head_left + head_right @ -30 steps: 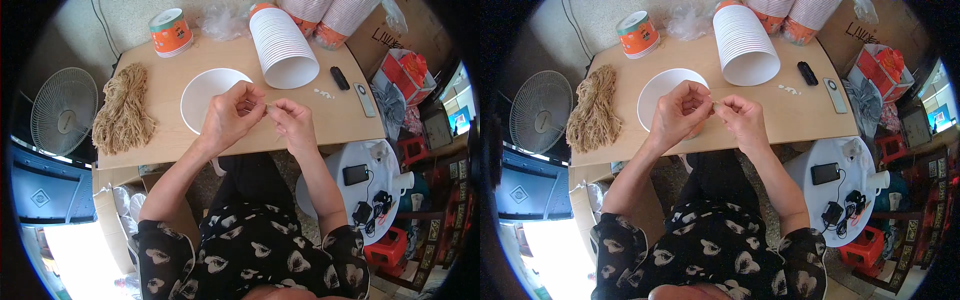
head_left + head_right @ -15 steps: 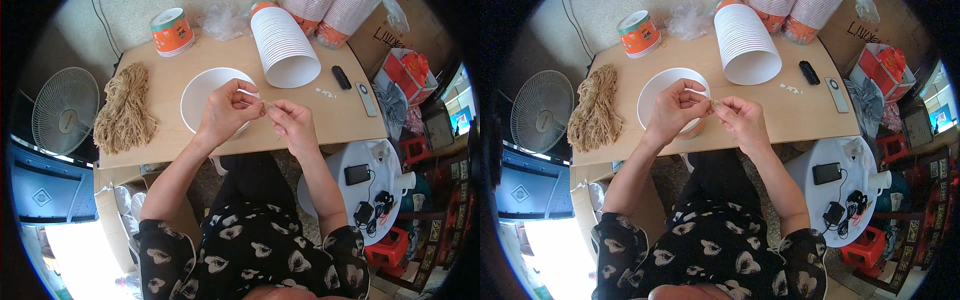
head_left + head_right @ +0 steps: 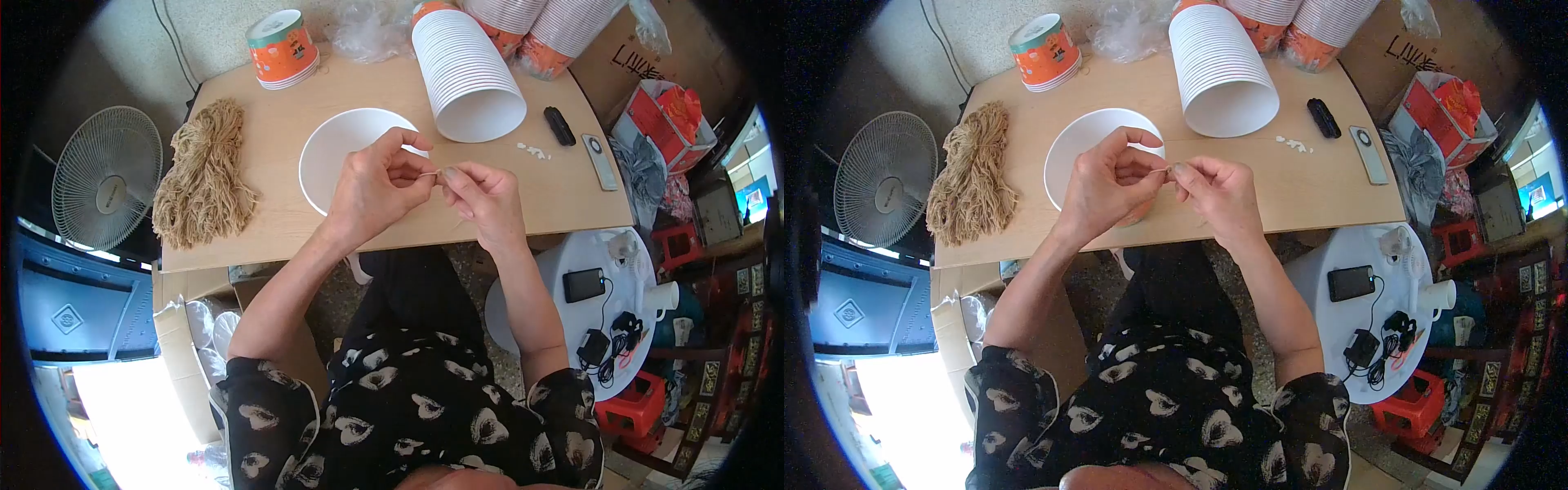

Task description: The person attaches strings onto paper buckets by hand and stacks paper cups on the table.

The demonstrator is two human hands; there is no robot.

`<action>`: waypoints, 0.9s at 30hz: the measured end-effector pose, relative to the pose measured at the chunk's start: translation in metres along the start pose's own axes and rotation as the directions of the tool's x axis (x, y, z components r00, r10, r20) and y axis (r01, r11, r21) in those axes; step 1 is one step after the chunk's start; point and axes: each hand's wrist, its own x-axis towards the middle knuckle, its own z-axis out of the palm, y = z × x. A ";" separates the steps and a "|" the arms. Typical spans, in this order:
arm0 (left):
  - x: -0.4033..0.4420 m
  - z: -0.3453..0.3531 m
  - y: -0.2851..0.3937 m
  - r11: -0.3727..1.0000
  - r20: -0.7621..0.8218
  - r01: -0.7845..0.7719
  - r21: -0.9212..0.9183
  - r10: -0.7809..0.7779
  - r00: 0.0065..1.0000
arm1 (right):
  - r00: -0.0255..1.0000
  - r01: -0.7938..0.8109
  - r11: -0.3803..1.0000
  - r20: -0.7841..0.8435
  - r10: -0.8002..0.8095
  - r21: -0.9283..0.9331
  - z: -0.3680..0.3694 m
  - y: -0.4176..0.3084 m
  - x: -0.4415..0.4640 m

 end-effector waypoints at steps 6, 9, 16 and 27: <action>0.002 -0.008 0.000 0.998 0.108 0.062 -0.033 -0.058 0.992 | 1.000 -0.007 1.000 0.013 0.006 0.031 0.001 -0.005 -0.003; 0.003 -0.010 0.004 0.994 0.133 0.099 -0.041 -0.093 0.987 | 1.000 -0.016 0.999 0.011 0.016 0.029 0.003 -0.007 -0.006; 0.006 -0.015 -0.003 0.970 0.213 0.166 -0.180 -0.126 0.969 | 0.999 0.041 0.994 0.027 -0.039 -0.097 0.002 -0.008 -0.009; 0.003 -0.013 -0.001 0.955 0.227 0.186 -0.232 -0.133 0.965 | 0.999 0.047 0.997 -0.013 -0.046 0.069 0.010 0.001 -0.004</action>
